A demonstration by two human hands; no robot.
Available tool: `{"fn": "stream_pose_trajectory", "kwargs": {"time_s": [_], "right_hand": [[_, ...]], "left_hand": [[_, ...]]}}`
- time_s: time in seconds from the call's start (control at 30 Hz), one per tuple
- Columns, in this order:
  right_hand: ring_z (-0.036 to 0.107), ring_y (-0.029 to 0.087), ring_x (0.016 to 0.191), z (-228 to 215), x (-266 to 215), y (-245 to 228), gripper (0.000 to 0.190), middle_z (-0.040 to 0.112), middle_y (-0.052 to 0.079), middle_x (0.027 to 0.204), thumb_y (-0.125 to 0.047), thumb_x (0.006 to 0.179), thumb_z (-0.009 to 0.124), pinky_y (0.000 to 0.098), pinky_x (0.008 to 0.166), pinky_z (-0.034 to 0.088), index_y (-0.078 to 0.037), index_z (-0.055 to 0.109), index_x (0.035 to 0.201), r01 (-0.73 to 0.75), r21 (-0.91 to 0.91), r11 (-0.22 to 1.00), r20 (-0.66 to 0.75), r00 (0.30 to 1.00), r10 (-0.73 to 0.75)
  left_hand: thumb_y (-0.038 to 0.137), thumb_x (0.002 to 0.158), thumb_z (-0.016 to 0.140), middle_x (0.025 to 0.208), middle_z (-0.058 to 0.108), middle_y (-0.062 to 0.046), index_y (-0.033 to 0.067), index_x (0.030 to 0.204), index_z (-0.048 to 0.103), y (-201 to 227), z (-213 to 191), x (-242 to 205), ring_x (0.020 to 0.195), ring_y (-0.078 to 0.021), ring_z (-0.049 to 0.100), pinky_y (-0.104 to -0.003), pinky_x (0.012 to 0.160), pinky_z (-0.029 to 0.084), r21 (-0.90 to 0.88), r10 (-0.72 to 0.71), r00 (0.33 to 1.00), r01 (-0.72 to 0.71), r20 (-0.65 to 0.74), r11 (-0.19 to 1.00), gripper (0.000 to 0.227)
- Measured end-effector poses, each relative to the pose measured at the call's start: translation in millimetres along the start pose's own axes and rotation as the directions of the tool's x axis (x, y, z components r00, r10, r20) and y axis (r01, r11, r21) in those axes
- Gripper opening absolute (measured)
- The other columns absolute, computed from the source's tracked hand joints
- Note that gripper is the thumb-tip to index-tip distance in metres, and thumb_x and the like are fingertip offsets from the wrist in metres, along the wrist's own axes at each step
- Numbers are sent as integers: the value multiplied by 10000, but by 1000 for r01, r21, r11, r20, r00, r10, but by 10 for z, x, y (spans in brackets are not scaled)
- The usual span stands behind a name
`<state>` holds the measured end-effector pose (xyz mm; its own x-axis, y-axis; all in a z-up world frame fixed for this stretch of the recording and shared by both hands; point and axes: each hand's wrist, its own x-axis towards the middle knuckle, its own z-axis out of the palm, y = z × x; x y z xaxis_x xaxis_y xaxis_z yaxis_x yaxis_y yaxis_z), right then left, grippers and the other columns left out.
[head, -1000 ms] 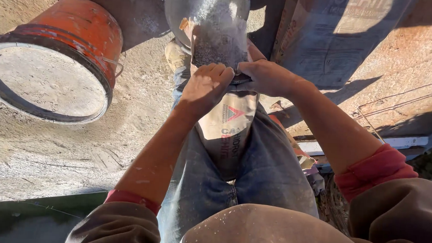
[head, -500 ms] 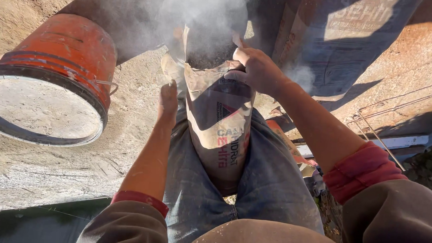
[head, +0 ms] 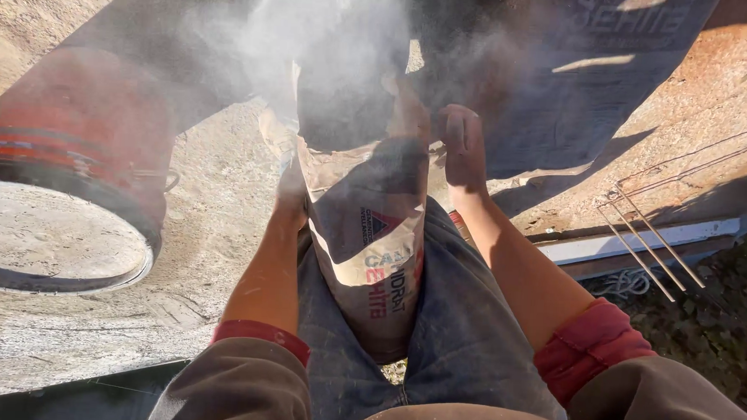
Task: Mixing concrete by adding sand and cement into a cement mixer using buckets and a shovel.
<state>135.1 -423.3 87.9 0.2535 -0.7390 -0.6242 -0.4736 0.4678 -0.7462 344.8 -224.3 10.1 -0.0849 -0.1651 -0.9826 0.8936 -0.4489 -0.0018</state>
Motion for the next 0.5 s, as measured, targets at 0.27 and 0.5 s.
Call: {"fn": "stream_pose_trajectory", "kwargs": {"time_s": [0.27,0.5], "right_hand": [[596,131,1004,58,-77,1755,309,637,26,1101,-247,1050,544,275,879,529,-28,630,1250,-503,193,842,403,823,399],[604,147,1009,-26,-72,1650,311,644,37,1107,-247,1056,538,288,888,529,-25,634,1253,-444,141,885,372,852,368]], "left_hand": [[400,921,590,1350,521,-158,5,1490,277,-354,-361,424,1106,-251,677,-381,876,613,209,121,992,-126,34,970,759],[261,825,761,1360,448,-171,-34,1503,147,-775,-732,998,1024,-235,679,-352,787,626,659,311,907,-420,283,624,961]]}}
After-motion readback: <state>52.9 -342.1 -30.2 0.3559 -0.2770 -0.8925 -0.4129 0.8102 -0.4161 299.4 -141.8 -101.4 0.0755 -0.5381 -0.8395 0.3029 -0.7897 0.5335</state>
